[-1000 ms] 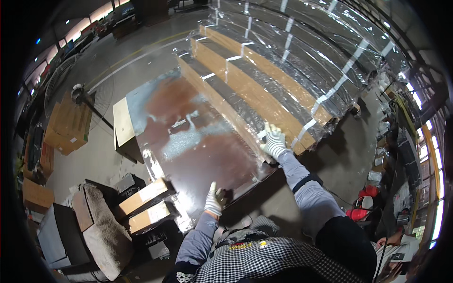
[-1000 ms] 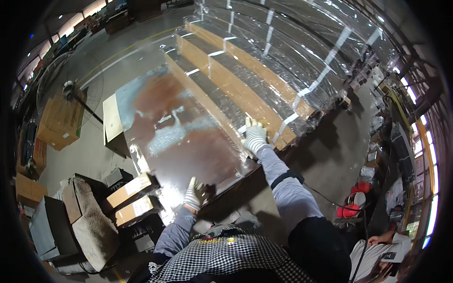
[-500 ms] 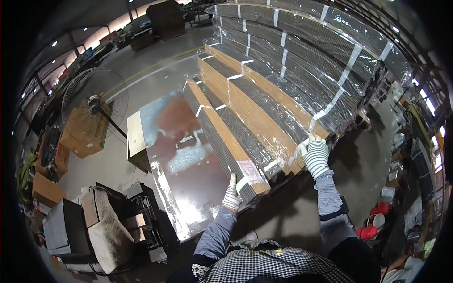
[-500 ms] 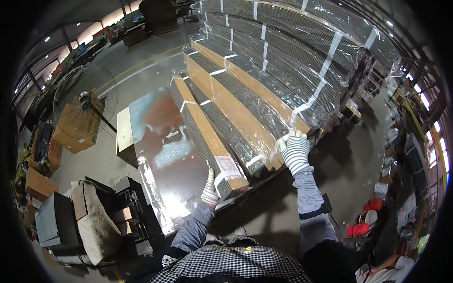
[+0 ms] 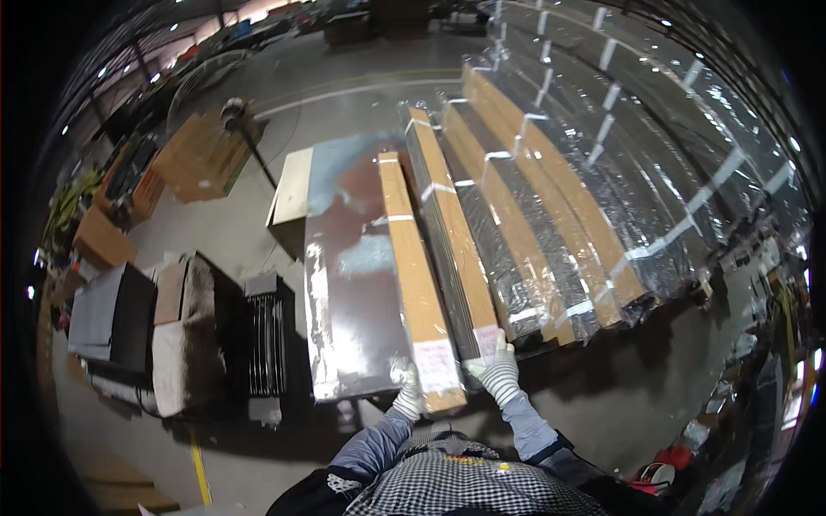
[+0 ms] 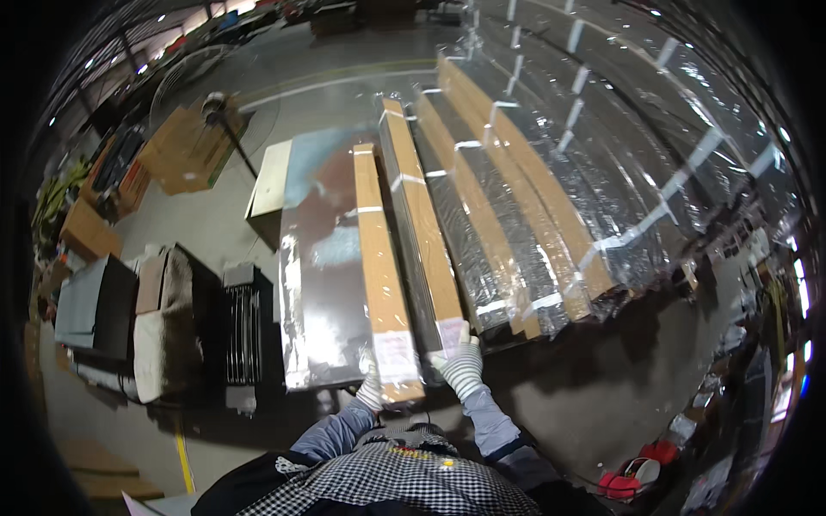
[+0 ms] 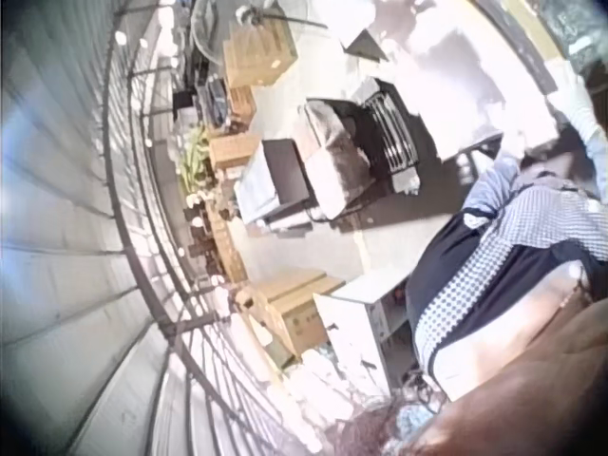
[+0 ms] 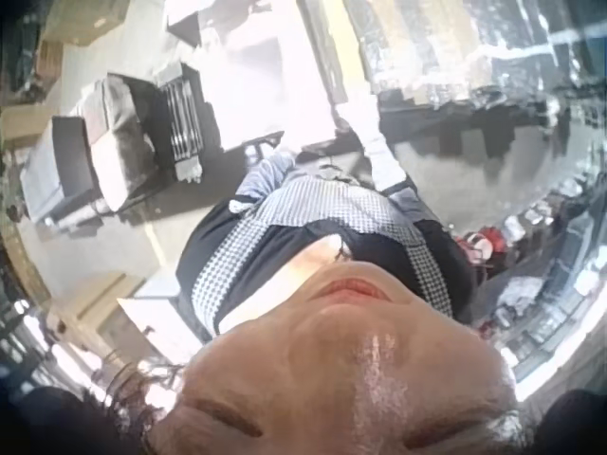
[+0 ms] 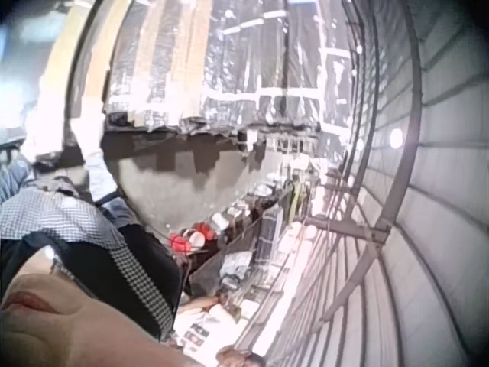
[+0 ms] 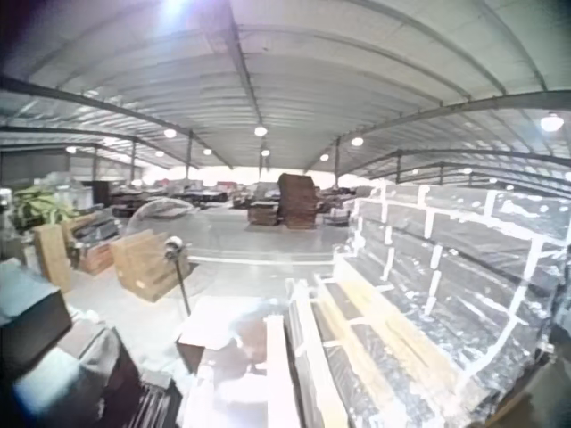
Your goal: The person is sorting and stacking long cardboard packages onto a pallet in a warehouse environment.
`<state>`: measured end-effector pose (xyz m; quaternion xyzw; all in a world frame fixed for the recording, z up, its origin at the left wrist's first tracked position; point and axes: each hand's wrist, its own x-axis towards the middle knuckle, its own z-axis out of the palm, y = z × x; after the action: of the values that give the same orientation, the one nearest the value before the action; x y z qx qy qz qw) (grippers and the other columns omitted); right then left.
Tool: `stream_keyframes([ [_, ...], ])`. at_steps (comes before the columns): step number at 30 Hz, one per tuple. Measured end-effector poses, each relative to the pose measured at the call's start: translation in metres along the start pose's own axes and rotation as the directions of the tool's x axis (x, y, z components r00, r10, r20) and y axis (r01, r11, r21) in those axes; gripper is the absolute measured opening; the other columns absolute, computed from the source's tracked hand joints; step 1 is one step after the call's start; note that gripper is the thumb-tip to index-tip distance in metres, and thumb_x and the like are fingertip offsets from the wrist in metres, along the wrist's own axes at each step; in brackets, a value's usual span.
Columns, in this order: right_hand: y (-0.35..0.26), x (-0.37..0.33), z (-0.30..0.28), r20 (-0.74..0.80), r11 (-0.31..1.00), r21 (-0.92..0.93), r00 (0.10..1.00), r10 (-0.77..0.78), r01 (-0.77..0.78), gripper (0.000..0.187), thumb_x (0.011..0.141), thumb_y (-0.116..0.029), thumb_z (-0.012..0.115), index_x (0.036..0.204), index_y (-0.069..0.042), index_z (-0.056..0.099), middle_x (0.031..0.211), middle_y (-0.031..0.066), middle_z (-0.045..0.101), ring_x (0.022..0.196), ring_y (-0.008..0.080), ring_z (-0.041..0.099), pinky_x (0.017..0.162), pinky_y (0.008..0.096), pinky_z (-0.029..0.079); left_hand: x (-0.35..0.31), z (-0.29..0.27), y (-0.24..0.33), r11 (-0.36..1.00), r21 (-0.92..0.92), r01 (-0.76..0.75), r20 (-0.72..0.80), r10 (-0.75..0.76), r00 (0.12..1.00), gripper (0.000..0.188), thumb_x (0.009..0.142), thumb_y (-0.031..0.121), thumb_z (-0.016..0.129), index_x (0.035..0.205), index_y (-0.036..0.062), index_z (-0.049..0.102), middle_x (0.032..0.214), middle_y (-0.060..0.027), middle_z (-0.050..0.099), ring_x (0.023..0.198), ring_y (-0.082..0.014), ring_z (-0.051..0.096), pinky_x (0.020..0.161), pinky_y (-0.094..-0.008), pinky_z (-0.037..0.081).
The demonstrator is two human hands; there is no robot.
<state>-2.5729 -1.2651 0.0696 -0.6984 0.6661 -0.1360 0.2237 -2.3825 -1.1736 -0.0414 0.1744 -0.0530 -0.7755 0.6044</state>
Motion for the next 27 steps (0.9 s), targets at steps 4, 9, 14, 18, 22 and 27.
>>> stream_keyframes([
  [4,0.123,-0.031,0.047,0.244,0.935,-0.348,0.957,0.155,-0.062,0.107,0.069,-0.043,0.077,0.15,0.0,0.021,0.109,0.0208,0.052,0.1,0.036,0.058,0.089,0.0435,0.05,-0.04,0.052,-0.024,0.734,0.106,0.67,-0.067,-0.667,0.742,0.049,0.09,0.016,0.07,0.135,0.0062,0.053,0.125,-0.0102,0.064,0.107,-0.02,0.066,0.092,-0.0388,0.055],
  [9,0.104,-0.081,0.015,0.222,0.862,-0.503,0.974,0.055,0.066,0.124,0.061,-0.048,0.083,0.151,0.002,0.014,0.123,0.0221,0.049,0.109,0.0357,0.057,0.092,0.0424,0.049,-0.032,-0.036,-0.048,0.649,0.353,0.673,-0.495,-0.481,0.724,0.073,0.077,0.053,0.077,0.131,0.0071,0.057,0.126,-0.0136,0.062,0.117,-0.0249,0.055,0.095,-0.0399,0.044],
  [14,0.064,-0.006,0.058,0.223,0.948,-0.317,0.974,0.046,0.028,0.123,0.055,-0.044,0.089,0.147,0.002,0.021,0.124,0.0244,0.052,0.113,0.04,0.055,0.096,0.0451,0.048,0.031,-0.04,-0.046,0.924,0.131,0.36,-0.529,-0.242,0.813,0.068,0.085,0.044,0.074,0.136,0.006,0.051,0.132,-0.011,0.059,0.122,-0.0279,0.054,0.104,-0.0496,0.041],
  [18,0.045,-0.014,0.054,0.366,0.972,-0.168,0.926,-0.095,0.166,0.106,0.055,-0.04,0.09,0.137,-0.004,0.034,0.118,0.0232,0.055,0.11,0.0381,0.057,0.093,0.0448,0.05,-0.012,-0.046,-0.027,0.758,0.33,0.562,-0.427,-0.411,0.805,0.064,0.084,0.044,0.075,0.138,0.0207,0.05,0.131,-0.0012,0.06,0.12,-0.0229,0.054,0.099,-0.0424,0.042],
  [22,0.052,-0.046,0.053,0.486,0.928,-0.24,0.863,-0.138,0.284,0.109,0.051,-0.04,0.092,0.137,-0.004,0.036,0.118,0.023,0.055,0.111,0.0382,0.057,0.093,0.0444,0.05,-0.044,-0.047,-0.028,0.993,0.112,0.024,-0.601,0.048,0.798,0.057,0.084,0.034,0.077,0.132,0.0148,0.055,0.124,-0.0051,0.064,0.107,-0.0228,0.062,0.088,-0.0446,0.052],
  [27,0.024,-0.028,0.063,0.517,0.759,-0.195,0.723,-0.458,0.621,0.114,0.058,-0.04,0.086,0.147,-0.002,0.027,0.116,0.0245,0.054,0.109,0.04,0.057,0.093,0.0462,0.049,-0.09,-0.003,0.012,1.0,-0.011,-0.009,-0.713,-0.001,0.701,0.046,0.084,0.029,0.078,0.123,0.0086,0.061,0.115,-0.0096,0.068,0.105,-0.0251,0.064,0.091,-0.0448,0.052],
])
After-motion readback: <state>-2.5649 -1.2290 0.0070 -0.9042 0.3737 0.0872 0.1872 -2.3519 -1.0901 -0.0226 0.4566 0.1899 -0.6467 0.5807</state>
